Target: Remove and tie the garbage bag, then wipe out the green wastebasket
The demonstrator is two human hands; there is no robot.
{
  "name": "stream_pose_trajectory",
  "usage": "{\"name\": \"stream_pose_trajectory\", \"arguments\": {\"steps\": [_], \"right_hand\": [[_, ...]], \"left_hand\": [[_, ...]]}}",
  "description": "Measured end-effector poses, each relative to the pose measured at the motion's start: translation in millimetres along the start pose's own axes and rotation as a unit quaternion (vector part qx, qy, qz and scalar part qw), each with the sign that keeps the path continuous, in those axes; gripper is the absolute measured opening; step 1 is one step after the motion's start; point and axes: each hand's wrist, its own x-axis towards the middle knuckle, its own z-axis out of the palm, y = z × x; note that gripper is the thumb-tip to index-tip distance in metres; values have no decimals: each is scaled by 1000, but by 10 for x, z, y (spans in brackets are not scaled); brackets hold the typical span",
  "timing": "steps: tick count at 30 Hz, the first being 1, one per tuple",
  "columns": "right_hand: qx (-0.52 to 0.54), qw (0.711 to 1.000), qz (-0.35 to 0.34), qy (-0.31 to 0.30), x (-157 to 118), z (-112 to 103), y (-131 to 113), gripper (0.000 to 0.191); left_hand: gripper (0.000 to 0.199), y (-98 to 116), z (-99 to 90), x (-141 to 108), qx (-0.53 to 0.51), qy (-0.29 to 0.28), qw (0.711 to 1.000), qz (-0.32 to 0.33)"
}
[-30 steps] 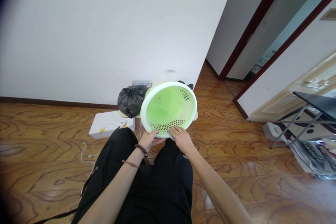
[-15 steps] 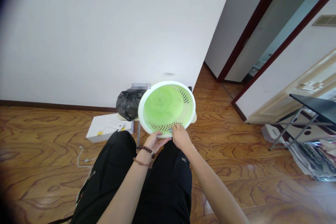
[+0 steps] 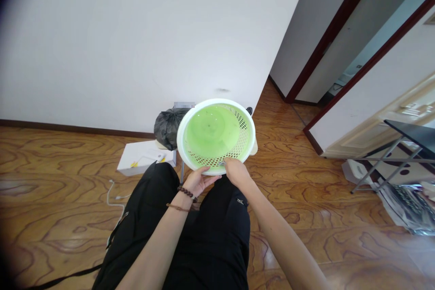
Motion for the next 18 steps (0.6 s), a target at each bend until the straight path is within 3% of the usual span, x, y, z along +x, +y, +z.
{"name": "stream_pose_trajectory", "arguments": {"steps": [3, 7, 12, 18], "right_hand": [[0, 998, 16, 55, 15, -80, 55, 30], [-81, 985, -21, 151, 9, -170, 97, 27], [-153, 984, -5, 90, -44, -80, 38, 29], [-82, 996, -39, 0, -173, 235, -128, 32]], "left_hand": [[51, -26, -12, -15, 0, -13, 1000, 12], [50, -34, -29, 7, -26, -32, 999, 17], [50, -91, -50, 50, -39, -35, 998, 27], [38, -191, -51, 37, -1, -11, 999, 44]]}}
